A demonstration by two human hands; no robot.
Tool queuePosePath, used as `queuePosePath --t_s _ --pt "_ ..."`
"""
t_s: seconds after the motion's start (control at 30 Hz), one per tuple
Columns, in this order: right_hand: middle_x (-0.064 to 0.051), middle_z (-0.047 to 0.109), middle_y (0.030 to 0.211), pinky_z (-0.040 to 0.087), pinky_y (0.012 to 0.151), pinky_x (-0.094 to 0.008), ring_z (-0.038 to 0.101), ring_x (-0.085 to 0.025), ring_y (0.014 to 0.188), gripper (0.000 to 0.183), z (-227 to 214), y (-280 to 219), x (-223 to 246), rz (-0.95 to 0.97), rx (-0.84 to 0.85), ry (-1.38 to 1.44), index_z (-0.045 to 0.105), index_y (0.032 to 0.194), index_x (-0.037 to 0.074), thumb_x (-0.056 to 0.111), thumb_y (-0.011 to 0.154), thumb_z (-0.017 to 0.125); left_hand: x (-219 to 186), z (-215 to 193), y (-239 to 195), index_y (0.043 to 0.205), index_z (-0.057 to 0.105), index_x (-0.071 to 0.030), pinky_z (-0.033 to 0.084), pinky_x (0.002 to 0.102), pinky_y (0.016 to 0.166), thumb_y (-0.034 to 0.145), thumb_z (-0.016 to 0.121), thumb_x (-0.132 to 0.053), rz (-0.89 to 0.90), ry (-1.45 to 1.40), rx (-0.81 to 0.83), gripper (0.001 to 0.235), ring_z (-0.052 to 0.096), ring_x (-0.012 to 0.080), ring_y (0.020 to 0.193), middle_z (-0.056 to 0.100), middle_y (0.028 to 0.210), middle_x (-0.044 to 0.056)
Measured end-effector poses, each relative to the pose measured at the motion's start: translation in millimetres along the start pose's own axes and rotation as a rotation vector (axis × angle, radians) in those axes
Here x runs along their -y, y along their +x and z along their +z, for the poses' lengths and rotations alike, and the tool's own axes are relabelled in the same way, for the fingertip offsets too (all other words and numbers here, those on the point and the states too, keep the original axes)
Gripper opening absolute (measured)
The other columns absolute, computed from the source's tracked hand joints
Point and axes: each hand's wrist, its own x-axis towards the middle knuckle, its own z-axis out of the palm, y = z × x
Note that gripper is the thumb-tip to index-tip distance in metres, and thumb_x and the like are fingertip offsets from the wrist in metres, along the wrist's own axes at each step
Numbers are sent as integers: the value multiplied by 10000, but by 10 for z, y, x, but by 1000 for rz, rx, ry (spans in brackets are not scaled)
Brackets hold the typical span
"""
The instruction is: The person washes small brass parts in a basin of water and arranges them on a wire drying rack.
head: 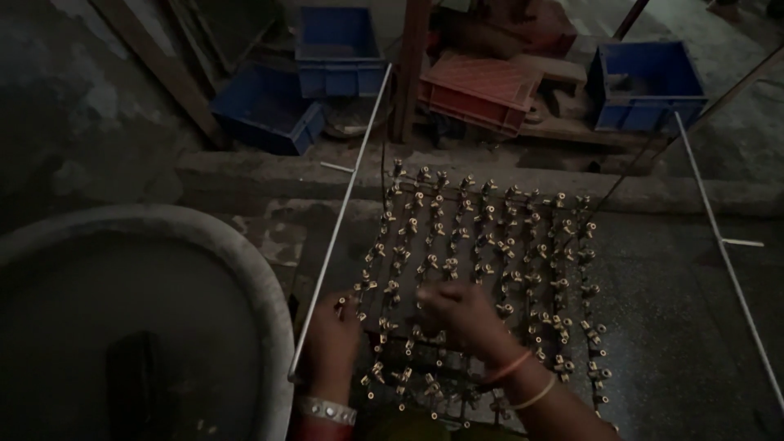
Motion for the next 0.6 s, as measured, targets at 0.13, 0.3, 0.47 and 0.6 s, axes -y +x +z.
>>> queuePosePath --t_s 0.13,0.3,0.47,0.6 --pt "-74 738 907 509 680 -298 644 -138 780 344 -40 38 -176 512 17 654 826 1098 18 253 978 606 -118 -4 99 991 799 -56 570 448 663 813 792 -245 -35 195 103 259 735 354 754 754 825 201" --pt "-71 773 1011 544 762 -313 695 -161 871 336 45 70 -216 416 90 521 803 1130 39 209 958 570 -106 128 191 901 820 -46 565 482 686 774 804 -280 -45 330 162 267 720 407 768 739 816 229" --pt "-124 764 976 600 715 -392 754 -268 845 277 338 234 -161 -14 7 -64 660 1125 44 185 887 668 -181 119 130 935 810 -29 581 483 707 797 767 -192 -45 352 131 217 724 414 793 740 836 241" --pt "-200 736 929 570 703 -449 722 -363 830 306 460 187 144 -85 38 -382 659 1156 64 222 898 705 -243 95 67 966 806 -21 587 467 704 800 763 -157 -35 307 87 218 733 404 788 742 840 242"
